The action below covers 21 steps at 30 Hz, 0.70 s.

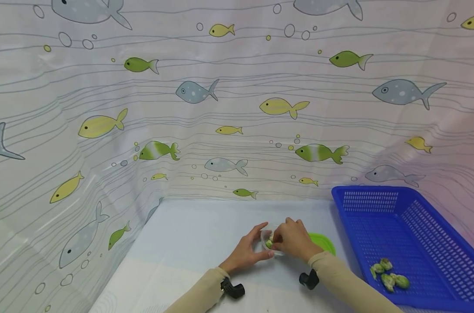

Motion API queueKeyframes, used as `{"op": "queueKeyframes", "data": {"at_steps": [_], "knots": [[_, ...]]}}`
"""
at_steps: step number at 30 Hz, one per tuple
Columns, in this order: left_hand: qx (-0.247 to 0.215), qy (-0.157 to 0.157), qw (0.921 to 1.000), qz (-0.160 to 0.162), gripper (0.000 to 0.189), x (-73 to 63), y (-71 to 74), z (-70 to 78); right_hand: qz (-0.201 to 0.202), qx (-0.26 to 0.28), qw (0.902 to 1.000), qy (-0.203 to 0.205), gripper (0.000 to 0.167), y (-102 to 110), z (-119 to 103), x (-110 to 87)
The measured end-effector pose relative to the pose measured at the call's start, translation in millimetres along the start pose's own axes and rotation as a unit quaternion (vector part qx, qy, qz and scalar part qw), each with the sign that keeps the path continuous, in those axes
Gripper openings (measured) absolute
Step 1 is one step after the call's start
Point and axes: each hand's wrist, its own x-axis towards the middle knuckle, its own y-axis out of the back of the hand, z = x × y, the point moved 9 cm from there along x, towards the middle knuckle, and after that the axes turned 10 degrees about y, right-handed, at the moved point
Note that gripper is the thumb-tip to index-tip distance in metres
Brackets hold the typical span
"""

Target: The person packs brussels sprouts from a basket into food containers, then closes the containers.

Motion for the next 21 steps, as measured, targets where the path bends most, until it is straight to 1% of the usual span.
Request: {"op": "queueKeyframes", "data": {"at_steps": [6,12,17,21], "knots": [[0.002,-0.006,1.0000,0.004,0.090,0.2,0.5,-2.4,0.022,-0.005,0.9997,-0.008,0.016,1.3,-1.4,0.1],[0.000,-0.005,1.0000,0.003,0.089,0.2,-0.6,-2.7,0.024,-0.008,0.9997,-0.007,0.016,1.9,-1.6,-0.6],[-0.001,-0.001,1.0000,0.002,0.089,0.0,-0.9,-1.3,0.027,-0.002,0.9995,0.018,0.015,8.2,-2.4,-1.8],[0.000,0.002,1.0000,0.003,0.089,-0.1,-0.3,-0.8,0.018,0.022,0.9988,0.040,0.011,24.6,-1.2,-1.9]]}}
